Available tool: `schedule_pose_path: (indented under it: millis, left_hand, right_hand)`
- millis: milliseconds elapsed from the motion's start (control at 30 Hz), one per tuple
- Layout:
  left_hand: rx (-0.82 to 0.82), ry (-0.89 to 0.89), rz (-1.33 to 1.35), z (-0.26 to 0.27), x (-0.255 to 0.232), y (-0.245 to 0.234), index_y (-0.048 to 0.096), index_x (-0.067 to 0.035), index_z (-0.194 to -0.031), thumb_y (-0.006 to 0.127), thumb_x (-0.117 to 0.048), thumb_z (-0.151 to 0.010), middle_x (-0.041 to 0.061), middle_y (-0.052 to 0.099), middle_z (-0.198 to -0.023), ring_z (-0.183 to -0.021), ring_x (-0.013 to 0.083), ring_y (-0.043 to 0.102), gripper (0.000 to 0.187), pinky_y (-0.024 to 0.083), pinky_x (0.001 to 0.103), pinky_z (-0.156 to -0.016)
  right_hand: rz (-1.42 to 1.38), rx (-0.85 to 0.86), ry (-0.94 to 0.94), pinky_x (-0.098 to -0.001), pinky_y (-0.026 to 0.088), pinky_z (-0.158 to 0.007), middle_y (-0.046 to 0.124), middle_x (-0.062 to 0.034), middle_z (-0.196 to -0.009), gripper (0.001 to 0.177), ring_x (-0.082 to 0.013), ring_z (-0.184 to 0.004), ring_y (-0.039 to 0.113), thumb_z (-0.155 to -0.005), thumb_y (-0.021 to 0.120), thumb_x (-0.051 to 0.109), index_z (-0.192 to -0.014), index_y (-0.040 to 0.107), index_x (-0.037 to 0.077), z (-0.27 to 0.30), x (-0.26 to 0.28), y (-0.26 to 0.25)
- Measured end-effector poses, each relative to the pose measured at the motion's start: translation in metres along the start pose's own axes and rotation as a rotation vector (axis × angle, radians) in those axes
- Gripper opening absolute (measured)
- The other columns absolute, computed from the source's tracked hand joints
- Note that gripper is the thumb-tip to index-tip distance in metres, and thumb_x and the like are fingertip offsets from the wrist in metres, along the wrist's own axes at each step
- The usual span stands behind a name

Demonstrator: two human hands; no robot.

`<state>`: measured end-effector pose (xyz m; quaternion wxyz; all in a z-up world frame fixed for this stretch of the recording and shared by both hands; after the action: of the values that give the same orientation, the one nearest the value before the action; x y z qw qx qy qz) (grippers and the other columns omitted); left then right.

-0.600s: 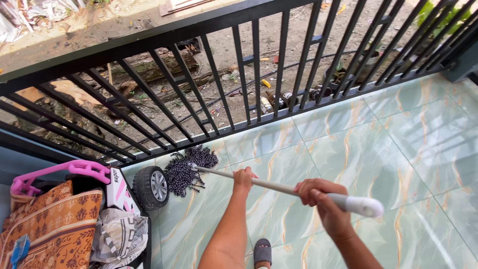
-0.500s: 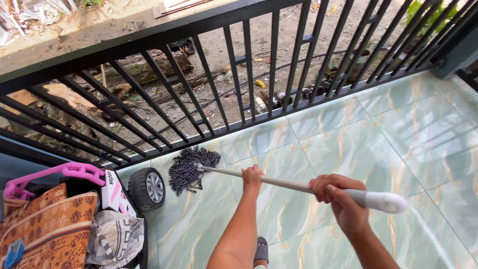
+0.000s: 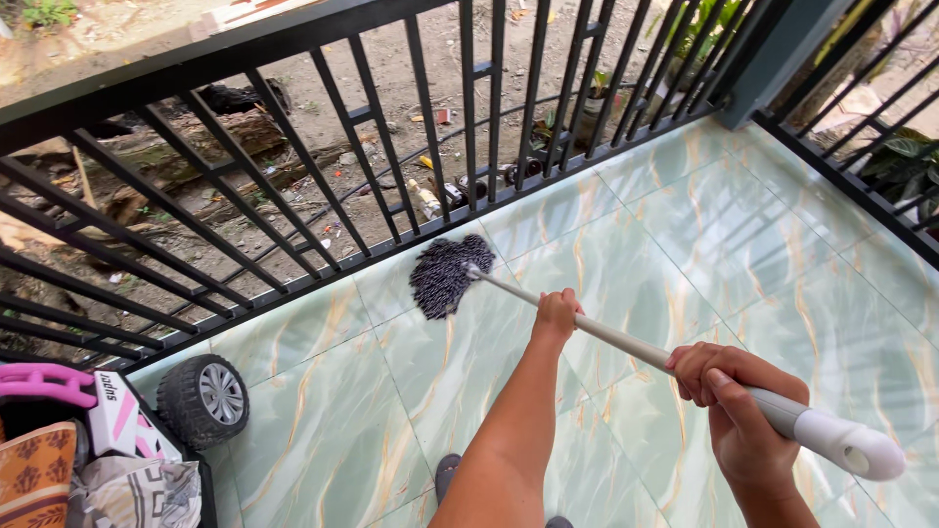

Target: The person mops the tiled balcony floor using a mop, moving it back and forth across different sections of the tiles including near plants and a toy vehicle.

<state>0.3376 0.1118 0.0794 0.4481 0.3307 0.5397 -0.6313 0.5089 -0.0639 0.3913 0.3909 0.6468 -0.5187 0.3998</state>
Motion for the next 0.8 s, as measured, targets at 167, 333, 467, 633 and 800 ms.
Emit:
schedule_pose_path:
  millis: [167,333,467,633,800]
  left_hand:
    - [0.199,-0.022,0.020,0.012,-0.052,0.034,0.065,-0.007,-0.073,0.032,-0.031,-0.099,0.011,0.068,-0.071,-0.080,0.0326,0.068,0.048,0.052,0.046,-0.092]
    - [0.164,-0.100,-0.072,0.036,-0.073,0.025,0.071,-0.009,-0.076,0.036,-0.032,-0.097,0.010,0.072,-0.075,-0.085,0.0293,0.069,0.047,0.051,0.042,-0.089]
    - [0.092,0.064,-0.270,0.041,-0.053,0.021,0.071,-0.011,-0.082,0.037,-0.027,-0.093,0.010,0.074,-0.076,-0.086,0.0296,0.069,0.039,0.049,0.043,-0.089]
    - [-0.046,0.090,-0.351,0.060,-0.028,-0.007,0.072,-0.011,-0.081,0.039,-0.028,-0.086,0.009,0.074,-0.075,-0.086,0.0317,0.069,0.037,0.047,0.045,-0.092]
    - [-0.123,-0.201,-0.120,0.098,-0.010,-0.063,0.073,-0.009,-0.069,0.036,-0.036,-0.092,0.010,0.073,-0.067,-0.088,0.0315,0.069,0.051,0.044,0.041,-0.102]
  right_hand:
    - [-0.012,-0.077,-0.065,-0.0437,0.048,-0.085,0.045,-0.0105,-0.059,0.024,-0.0203,-0.060,0.042,-0.087,0.045,0.005,-0.064,0.045,-0.001,0.007,0.010,-0.030]
    - [-0.046,-0.049,-0.047,-0.0409,0.045,-0.074,0.041,-0.0107,-0.054,0.027,-0.0188,-0.053,0.036,-0.084,0.044,0.010,-0.059,0.038,0.002,-0.002,0.016,-0.052]
    - [-0.044,-0.065,-0.054,-0.0419,0.046,-0.072,0.040,-0.0119,-0.051,0.029,-0.0198,-0.049,0.035,-0.084,0.041,0.014,-0.057,0.035,0.004,-0.006,0.017,-0.048]
    - [-0.168,-0.019,-0.050,-0.0392,0.041,-0.062,0.035,-0.0100,-0.050,0.031,-0.0190,-0.046,0.033,-0.085,0.040,0.014,-0.056,0.033,0.004,-0.010,0.011,-0.032]
    - [-0.248,0.052,-0.022,-0.0399,0.043,-0.062,0.035,-0.0095,-0.049,0.029,-0.0189,-0.045,0.033,-0.083,0.040,0.014,-0.056,0.033,0.005,-0.010,0.004,0.003]
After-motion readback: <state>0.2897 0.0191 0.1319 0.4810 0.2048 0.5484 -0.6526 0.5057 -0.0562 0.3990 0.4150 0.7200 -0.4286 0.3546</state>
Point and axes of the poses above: each hand's wrist, its own z-axis away from the middle knuckle, its own y-axis out of the palm, x = y × z, the point moved 1 cm from there along -z, towards the middle knuckle
